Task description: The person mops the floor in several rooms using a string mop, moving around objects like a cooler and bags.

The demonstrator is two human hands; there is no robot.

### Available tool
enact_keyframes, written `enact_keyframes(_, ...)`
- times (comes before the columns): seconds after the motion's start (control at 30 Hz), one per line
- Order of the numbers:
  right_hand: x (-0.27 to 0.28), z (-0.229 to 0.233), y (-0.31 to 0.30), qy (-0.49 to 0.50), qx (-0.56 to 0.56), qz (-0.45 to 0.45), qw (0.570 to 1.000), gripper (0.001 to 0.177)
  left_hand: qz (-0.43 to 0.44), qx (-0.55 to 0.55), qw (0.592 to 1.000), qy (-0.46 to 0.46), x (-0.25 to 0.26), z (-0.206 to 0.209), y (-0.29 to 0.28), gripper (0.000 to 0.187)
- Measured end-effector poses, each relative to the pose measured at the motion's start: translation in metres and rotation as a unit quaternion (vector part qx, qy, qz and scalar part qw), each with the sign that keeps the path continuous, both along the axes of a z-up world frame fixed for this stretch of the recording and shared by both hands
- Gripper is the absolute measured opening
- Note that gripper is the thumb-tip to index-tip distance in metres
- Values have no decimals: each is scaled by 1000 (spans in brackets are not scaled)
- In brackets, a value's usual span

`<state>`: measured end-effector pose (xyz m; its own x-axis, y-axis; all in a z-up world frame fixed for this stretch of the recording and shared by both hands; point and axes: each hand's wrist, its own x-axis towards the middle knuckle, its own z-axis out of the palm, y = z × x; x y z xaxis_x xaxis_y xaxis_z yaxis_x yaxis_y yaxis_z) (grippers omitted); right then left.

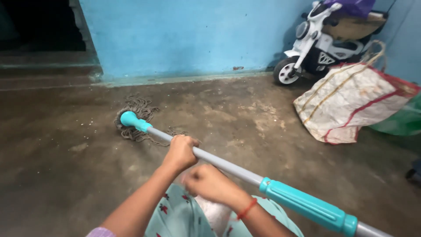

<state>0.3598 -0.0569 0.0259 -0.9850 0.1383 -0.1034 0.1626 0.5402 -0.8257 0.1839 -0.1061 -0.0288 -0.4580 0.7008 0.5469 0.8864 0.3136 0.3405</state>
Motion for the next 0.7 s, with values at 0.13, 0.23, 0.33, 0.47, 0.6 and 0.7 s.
enact_keyframes(0.13, 53, 57, -31, 418, 430, 20, 800, 24, -42, 163, 917, -361, 22, 12, -4, 14)
enact_keyframes(0.23, 50, 77, -41, 387, 619, -98, 676, 28, -49, 183, 955, -227, 37, 22, -14, 18)
enact_keyframes(0.33, 30, 72, -40, 156, 624, -70, 763, 39, -49, 157, 983, -83, 39, 25, -30, 15)
enact_keyframes(0.47, -28, 44, -38, 160, 571, 2, 805, 16, 16, 153, 986, -58, -9, -3, -38, 17)
enact_keyframes(0.6, -110, 26, -47, 195, 562, 22, 804, 14, 15, 249, 967, 58, -98, -34, -50, 11)
enact_keyframes(0.7, -186, 19, -58, 194, 566, 25, 801, 14, 21, 150, 988, 35, -180, -36, -67, 15)
